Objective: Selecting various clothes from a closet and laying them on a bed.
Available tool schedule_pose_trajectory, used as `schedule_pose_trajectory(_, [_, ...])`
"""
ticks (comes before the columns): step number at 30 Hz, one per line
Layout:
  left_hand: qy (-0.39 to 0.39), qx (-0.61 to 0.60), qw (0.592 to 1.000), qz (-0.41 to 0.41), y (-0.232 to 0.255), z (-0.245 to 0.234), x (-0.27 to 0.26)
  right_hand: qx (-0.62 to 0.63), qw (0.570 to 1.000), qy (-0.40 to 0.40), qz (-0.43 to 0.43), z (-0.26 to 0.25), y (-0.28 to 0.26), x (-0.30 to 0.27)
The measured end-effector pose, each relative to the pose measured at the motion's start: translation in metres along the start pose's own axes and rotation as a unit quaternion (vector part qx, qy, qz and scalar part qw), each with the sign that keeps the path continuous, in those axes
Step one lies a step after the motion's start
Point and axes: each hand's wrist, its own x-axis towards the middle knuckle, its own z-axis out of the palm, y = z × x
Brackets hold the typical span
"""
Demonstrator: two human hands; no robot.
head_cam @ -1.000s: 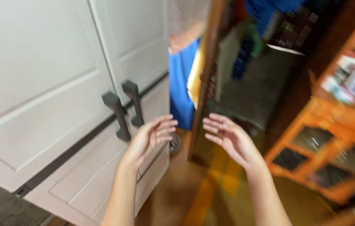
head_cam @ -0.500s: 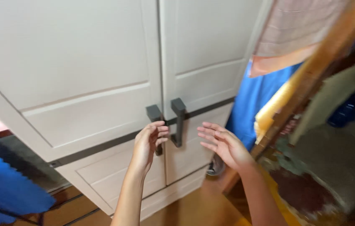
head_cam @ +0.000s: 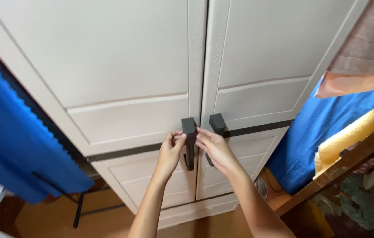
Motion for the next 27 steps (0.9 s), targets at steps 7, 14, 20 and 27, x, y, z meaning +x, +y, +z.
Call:
schedule_pose_trajectory(7, [0.074, 0.024, 0.997, 0.004, 0.022, 0.018, -0.021, -0.069, 0.998, -0.012, -0.002, 0.012, -0.004, -0.013])
schedule_pose_trajectory(14, [0.107, 0.02, 0.993, 0.041, 0.021, 0.015, -0.082, -0.066, 0.996, -0.052, -0.011, -0.001, 0.017, -0.042])
schedule_pose_trajectory(20, [0.195, 0.0, 0.979, 0.051, 0.034, 0.006, -0.176, -0.104, 0.983, -0.109, -0.109, 0.013, 0.05, -0.098])
schedule_pose_trajectory(27, [0.347, -0.043, 0.93, 0.114, 0.054, -0.04, -0.271, -0.14, 0.963, -0.185, -0.139, 0.078, 0.073, -0.159])
